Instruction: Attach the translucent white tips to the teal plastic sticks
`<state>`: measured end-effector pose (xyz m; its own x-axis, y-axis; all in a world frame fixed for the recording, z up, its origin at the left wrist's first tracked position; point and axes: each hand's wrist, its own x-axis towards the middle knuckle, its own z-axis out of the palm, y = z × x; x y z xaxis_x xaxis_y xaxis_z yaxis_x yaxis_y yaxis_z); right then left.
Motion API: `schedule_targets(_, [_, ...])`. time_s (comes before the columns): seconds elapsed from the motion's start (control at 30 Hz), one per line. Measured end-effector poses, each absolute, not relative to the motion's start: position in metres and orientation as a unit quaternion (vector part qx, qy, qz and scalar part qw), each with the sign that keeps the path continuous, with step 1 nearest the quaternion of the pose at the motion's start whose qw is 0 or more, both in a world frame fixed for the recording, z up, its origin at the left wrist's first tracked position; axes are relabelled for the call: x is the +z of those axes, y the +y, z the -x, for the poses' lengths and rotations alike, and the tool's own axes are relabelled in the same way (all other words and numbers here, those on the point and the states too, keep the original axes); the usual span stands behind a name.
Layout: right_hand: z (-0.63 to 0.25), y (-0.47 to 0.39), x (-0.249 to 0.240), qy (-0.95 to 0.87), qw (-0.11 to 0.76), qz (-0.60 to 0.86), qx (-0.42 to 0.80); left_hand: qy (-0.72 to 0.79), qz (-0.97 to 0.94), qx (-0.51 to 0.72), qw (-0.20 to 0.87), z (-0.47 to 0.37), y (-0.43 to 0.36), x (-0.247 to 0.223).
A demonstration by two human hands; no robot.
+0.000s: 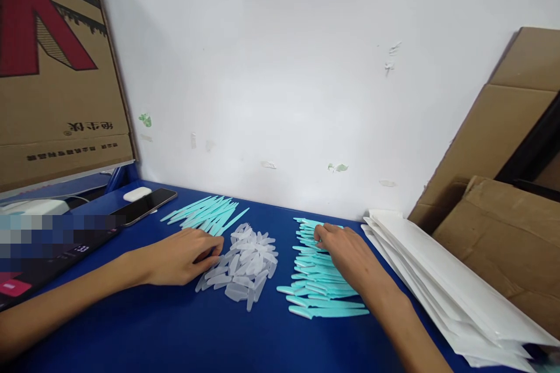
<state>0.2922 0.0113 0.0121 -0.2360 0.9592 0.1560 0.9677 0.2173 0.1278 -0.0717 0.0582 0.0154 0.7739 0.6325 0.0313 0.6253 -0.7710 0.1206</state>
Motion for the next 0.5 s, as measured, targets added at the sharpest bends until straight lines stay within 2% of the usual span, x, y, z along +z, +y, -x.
schedule_targets(0.17, [-0.28, 0.004, 0.014, -0.78, 0.019, 0.604, -0.163, 0.345, -0.936, 0.043, 0.053, 0.072, 0.058, 0.015])
schedule_targets(0.33, [-0.263, -0.001, 0.017, -0.805, 0.048, 0.566, -0.168, 0.355, -0.93, 0.047, 0.076, 0.071, 0.057, 0.016])
schedule_targets(0.5, [-0.259, 0.001, 0.017, -0.806, 0.013, 0.569, -0.162, 0.368, -0.923, 0.062, 0.096, 0.071, 0.057, 0.014])
